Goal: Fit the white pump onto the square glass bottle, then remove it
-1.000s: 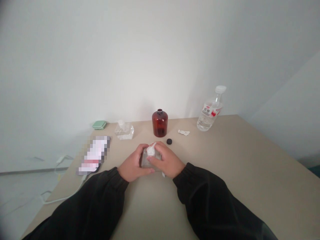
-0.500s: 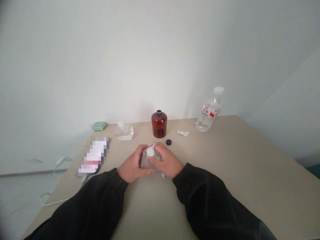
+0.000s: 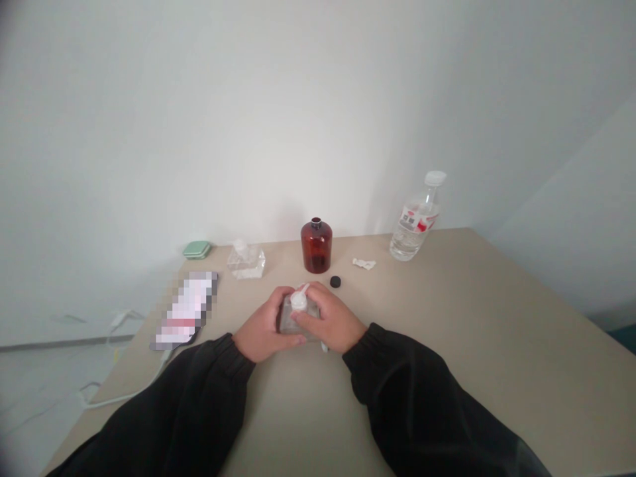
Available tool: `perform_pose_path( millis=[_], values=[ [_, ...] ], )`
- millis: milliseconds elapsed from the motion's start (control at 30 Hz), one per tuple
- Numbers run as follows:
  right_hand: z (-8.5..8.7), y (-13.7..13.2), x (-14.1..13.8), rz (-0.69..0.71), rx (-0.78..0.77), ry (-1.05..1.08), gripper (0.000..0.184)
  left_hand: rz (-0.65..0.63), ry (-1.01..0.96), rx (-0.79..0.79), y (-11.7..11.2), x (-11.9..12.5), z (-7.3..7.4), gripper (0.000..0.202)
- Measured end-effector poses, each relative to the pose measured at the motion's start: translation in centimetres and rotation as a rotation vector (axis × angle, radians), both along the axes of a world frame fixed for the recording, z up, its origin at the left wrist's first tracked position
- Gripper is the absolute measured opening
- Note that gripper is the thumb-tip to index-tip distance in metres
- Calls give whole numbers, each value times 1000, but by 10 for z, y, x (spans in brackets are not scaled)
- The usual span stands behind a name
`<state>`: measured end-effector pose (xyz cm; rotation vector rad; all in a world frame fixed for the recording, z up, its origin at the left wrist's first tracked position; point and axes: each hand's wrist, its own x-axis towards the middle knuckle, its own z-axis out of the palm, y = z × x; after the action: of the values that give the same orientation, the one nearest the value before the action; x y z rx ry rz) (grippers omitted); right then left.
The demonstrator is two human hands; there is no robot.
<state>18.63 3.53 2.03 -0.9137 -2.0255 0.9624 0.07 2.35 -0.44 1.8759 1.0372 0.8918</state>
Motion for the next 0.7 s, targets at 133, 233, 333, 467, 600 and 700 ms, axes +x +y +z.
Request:
perform_pose_path(
  millis=[133,233,333,467,600,700],
  values=[
    [-2,1,1,10,23,-10,22,6,16,17,0,0,0,73],
    [-3,2,1,18,34,-27,22,11,33,4,0,-1,1,74],
    [-3,2,0,22,35,-36,20,7,46,11,-1,-2,1,73],
    [-3,2,-1,32,34,-49,22,2,45,16,0,-3,0,72],
    [-3,0,-1,9,51,-49,21,-8,37,0,1,-2,-1,72],
    [-4,1,-1,21,85,-35,21,-7,17,3,1,-1,-2,70]
  ],
)
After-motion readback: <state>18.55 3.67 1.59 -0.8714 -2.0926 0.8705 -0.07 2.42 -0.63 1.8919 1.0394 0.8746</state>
